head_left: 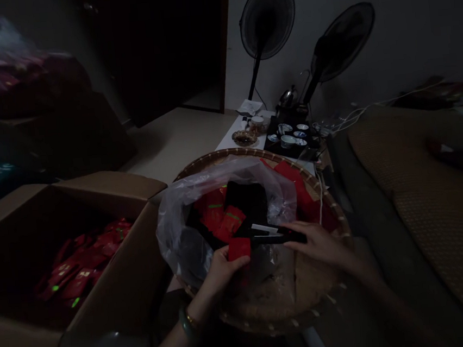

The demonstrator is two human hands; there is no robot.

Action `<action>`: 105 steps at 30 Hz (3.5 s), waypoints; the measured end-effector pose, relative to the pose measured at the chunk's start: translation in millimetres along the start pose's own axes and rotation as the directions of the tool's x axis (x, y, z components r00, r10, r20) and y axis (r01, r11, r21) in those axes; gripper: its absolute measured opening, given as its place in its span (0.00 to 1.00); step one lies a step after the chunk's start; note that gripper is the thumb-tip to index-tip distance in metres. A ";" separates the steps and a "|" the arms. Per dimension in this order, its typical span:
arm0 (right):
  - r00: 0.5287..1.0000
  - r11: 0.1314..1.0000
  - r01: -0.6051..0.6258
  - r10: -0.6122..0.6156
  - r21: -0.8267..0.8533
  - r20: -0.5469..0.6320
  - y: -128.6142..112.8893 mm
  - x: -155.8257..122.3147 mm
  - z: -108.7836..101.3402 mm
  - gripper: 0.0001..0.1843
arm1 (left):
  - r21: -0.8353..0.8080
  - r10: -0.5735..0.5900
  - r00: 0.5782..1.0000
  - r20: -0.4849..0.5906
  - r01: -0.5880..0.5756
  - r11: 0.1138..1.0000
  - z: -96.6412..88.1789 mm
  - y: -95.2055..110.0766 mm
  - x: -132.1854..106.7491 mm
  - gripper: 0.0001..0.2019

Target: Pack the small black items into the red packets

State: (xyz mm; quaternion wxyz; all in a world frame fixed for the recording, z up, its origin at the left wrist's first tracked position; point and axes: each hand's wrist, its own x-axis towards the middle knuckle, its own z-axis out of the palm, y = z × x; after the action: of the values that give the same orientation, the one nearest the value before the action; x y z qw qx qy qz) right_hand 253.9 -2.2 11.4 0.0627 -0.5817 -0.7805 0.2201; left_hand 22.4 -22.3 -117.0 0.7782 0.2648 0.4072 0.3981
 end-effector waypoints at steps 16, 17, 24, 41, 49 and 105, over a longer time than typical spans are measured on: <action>0.998 0.996 0.045 -0.048 0.072 0.046 1.8 37.6 8.2 0.21 | -0.081 0.094 0.995 0.017 -0.092 0.992 37.1 6.4 25.5 0.22; 0.998 0.995 0.044 -0.048 0.088 0.044 2.4 40.5 10.6 0.20 | -0.087 0.094 0.996 0.013 -0.092 0.992 37.4 6.2 27.2 0.22; 0.997 0.991 0.024 -0.033 0.131 0.065 4.8 51.8 20.0 0.17 | -0.062 0.096 0.994 -0.059 -0.100 0.993 38.0 2.0 33.0 0.19; 0.998 0.986 -0.005 -0.005 0.165 0.058 5.2 61.0 27.4 0.17 | 0.036 0.034 0.994 0.107 -0.038 0.999 16.0 14.6 25.9 0.23; 0.999 0.973 -0.032 0.026 0.229 0.030 10.3 62.9 31.9 0.18 | 0.036 0.085 0.995 0.055 -0.087 0.996 9.0 20.4 29.3 0.21; 0.956 0.939 0.033 0.070 0.341 -0.284 -32.2 58.9 95.7 0.10 | -0.023 0.139 0.985 -0.104 -0.142 0.990 4.8 16.7 24.6 0.14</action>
State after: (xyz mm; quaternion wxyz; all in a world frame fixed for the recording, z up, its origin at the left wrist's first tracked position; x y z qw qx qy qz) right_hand 173.1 19.8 -70.2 0.2752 -0.5954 -0.7069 0.2646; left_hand 28.3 6.9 -112.6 0.7305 0.2602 0.4205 0.4710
